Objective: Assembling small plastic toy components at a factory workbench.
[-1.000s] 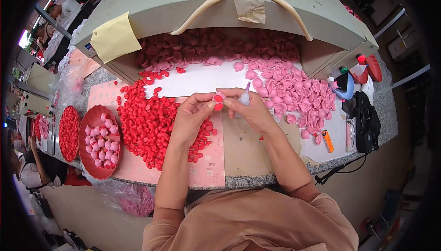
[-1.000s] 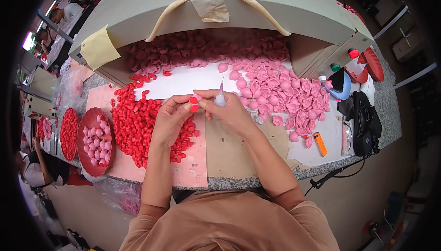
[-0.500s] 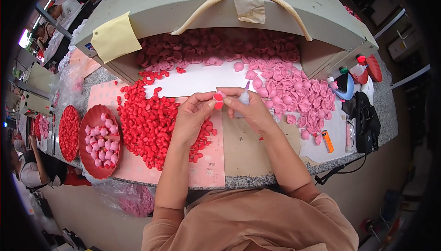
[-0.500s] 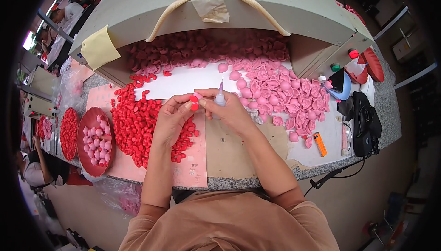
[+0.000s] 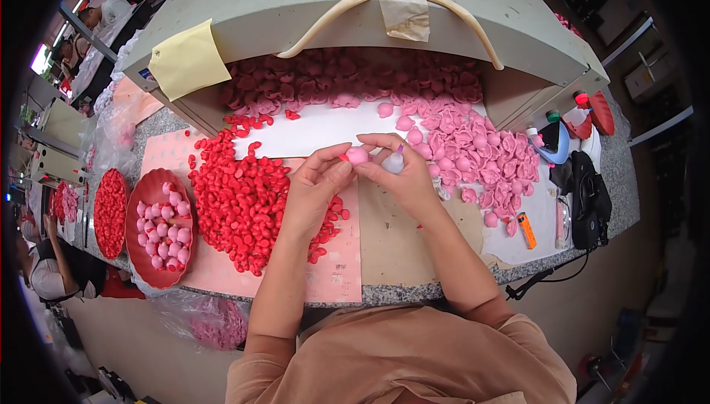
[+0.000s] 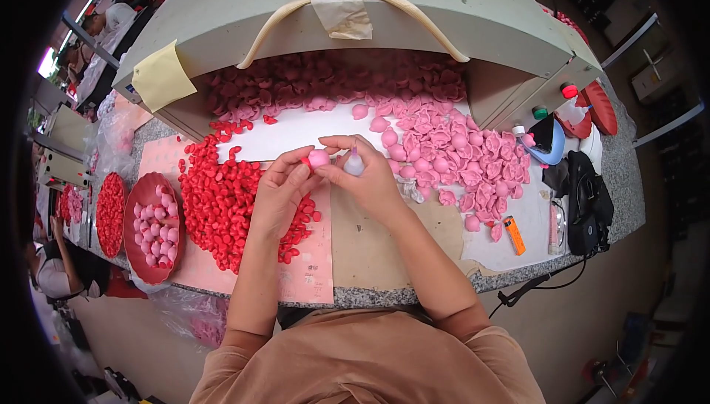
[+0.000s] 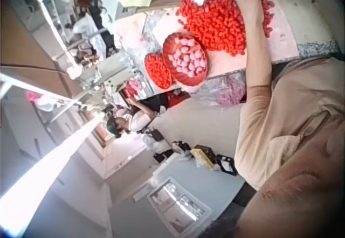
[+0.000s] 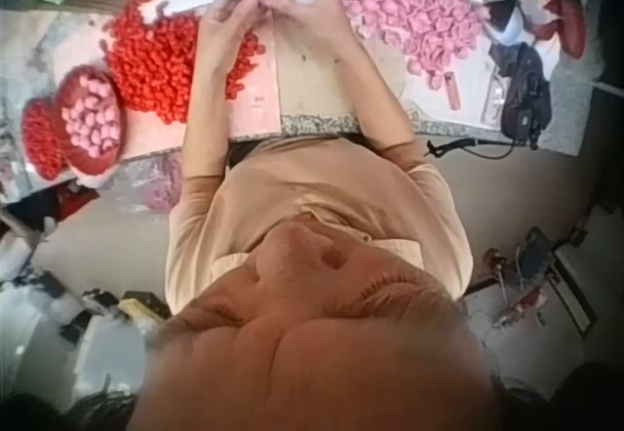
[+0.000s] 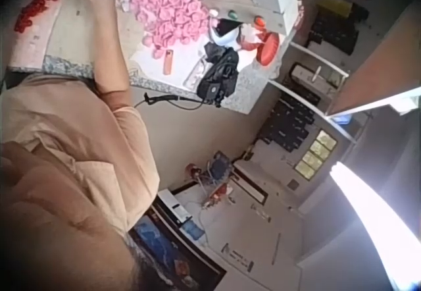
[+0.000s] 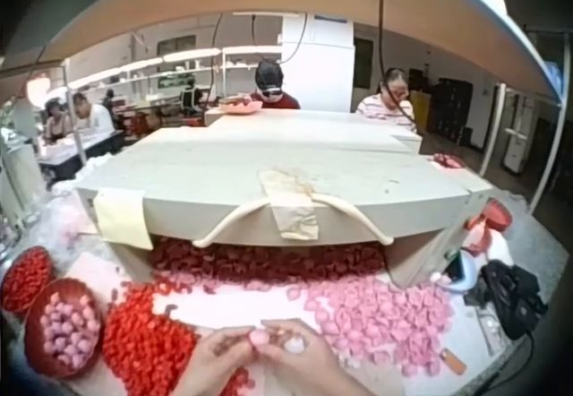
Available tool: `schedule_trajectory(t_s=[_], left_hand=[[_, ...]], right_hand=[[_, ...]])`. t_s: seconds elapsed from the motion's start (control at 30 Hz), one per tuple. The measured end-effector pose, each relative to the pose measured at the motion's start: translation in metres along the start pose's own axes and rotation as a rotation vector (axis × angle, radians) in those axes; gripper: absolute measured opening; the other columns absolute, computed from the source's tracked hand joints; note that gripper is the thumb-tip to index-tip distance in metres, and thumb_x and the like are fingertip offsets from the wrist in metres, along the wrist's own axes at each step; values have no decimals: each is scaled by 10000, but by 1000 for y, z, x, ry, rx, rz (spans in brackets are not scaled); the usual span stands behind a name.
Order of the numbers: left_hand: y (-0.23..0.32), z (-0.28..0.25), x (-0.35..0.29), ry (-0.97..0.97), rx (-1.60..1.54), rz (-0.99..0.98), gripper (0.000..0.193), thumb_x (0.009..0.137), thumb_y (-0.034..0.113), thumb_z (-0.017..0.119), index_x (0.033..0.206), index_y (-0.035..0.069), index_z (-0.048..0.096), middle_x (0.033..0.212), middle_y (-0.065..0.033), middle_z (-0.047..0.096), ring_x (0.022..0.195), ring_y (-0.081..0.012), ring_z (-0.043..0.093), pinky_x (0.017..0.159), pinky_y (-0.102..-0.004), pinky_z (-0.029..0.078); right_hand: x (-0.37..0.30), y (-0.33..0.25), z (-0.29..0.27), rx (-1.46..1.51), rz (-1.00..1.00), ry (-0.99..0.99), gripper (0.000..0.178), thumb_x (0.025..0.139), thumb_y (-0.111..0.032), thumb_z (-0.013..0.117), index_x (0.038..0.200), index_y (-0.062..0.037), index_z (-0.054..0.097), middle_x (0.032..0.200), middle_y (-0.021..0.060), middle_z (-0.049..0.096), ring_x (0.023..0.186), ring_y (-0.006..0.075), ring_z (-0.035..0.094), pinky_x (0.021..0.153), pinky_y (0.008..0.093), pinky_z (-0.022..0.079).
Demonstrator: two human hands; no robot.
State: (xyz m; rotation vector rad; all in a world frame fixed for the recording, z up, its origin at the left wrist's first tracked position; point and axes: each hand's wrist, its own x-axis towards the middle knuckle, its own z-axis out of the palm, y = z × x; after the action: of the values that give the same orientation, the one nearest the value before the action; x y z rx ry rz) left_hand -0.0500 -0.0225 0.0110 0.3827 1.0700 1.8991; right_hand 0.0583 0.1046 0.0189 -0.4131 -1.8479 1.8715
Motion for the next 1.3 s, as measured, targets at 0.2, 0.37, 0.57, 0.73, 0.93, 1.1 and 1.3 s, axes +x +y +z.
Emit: schedule_trajectory(t_s=[0.2,0.37,0.57,0.73,0.93,1.1,1.3], left_hand=[[0,5,1,-54,66,85,332,888,112,571,1200,26,495,1123,-87,580,1026,-154,558,892,-295,454],[-15,3,3,-133,-194,219,308,901,100,544,1203,54,501,1205,-105,532,1096,-193,520,973,-351,393],[-23,5,0,-86,-112,286,265,912,116,530,1177,122,545,1177,-59,558,928,-143,545,688,-275,452],[-27,2,-2,-167,-154,314,279,909,107,535,1187,104,539,1174,-93,552,931,-157,546,731,-268,448],[-29,6,-3,-112,-164,322,269,905,114,541,1174,109,552,1116,-91,576,832,-143,555,677,-254,446],[-30,6,-1,-153,-154,338,269,901,119,549,1169,115,557,1050,-83,594,758,-143,558,660,-243,444],[-33,3,-4,-190,-266,285,261,893,145,562,1154,130,571,981,-69,603,730,-141,557,631,-232,443]], right_hand=[[-2,1,8,-135,-200,57,354,771,-41,687,1103,-8,571,1053,25,521,747,57,525,710,201,439],[-3,7,14,203,-94,90,349,794,-48,672,1121,-15,555,1051,36,546,752,71,534,692,215,454],[-9,9,24,537,35,60,308,844,-91,637,1130,-17,550,835,20,572,704,85,528,642,228,448],[-13,9,27,735,50,17,291,842,-72,624,1124,-66,549,979,37,575,731,93,535,661,231,453],[-12,10,29,765,-20,13,206,852,-58,602,1052,-91,569,1084,57,528,755,100,535,657,235,452],[-12,12,28,847,-29,-13,176,855,-53,595,1024,-93,564,1172,96,518,738,100,538,652,245,464],[-13,12,31,828,-81,-47,155,853,-53,594,998,-96,559,1240,150,493,744,100,537,654,255,468]])
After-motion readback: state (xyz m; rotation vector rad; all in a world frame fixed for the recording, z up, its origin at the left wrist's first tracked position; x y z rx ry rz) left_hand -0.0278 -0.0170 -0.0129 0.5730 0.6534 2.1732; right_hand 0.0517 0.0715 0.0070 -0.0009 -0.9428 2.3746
